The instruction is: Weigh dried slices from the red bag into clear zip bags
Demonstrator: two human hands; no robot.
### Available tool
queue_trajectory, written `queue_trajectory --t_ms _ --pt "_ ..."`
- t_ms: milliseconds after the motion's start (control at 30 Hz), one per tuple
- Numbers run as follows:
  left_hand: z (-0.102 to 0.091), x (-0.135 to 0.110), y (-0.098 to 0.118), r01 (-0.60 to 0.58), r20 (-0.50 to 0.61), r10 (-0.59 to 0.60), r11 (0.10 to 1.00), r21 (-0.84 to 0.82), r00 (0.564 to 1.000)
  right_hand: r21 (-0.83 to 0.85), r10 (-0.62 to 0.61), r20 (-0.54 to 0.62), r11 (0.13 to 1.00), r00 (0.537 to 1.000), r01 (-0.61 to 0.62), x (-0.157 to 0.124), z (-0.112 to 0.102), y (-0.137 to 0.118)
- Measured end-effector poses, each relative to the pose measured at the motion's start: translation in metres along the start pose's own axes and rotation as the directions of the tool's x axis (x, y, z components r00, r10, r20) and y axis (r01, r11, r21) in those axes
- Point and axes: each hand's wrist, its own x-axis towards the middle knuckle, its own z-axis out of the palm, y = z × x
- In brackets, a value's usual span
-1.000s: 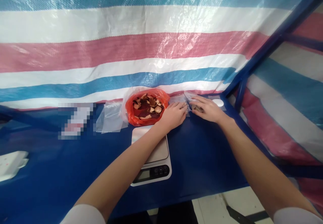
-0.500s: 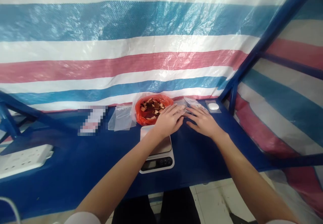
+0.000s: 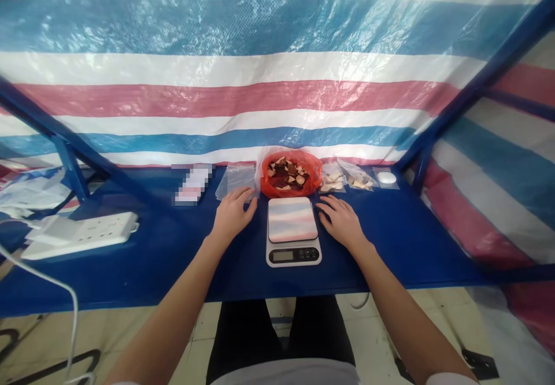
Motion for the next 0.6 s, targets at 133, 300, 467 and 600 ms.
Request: queue_trajectory --t_ms 133,300,467,600 --pt "0.015 0.01 -0.026 0.022 0.096 -0.027 0.999 0.049 0.995 -0.001 0.04 0.009 0.999 0.999 -0.04 0.004 0.009 -0.001" --pt "0.032 0.017 -0.032 0.0 0.15 -0.015 0.995 0.103 0.989 0.0 0.061 0.051 0.998 0.997 -0.061 0.003 0.016 0.003" --pt "0.038 0.013 -0.031 0.05 0.13 -0.058 0.997 0.062 0.99 0.004 0.046 0.033 0.999 0.998 -0.046 0.0 0.02 0.005" --pt "0.038 0.011 -0.032 0.057 0.13 -0.064 0.997 0.058 0.989 0.002 0.057 0.055 0.998 0.997 -0.057 0.001 0.019 0.004"
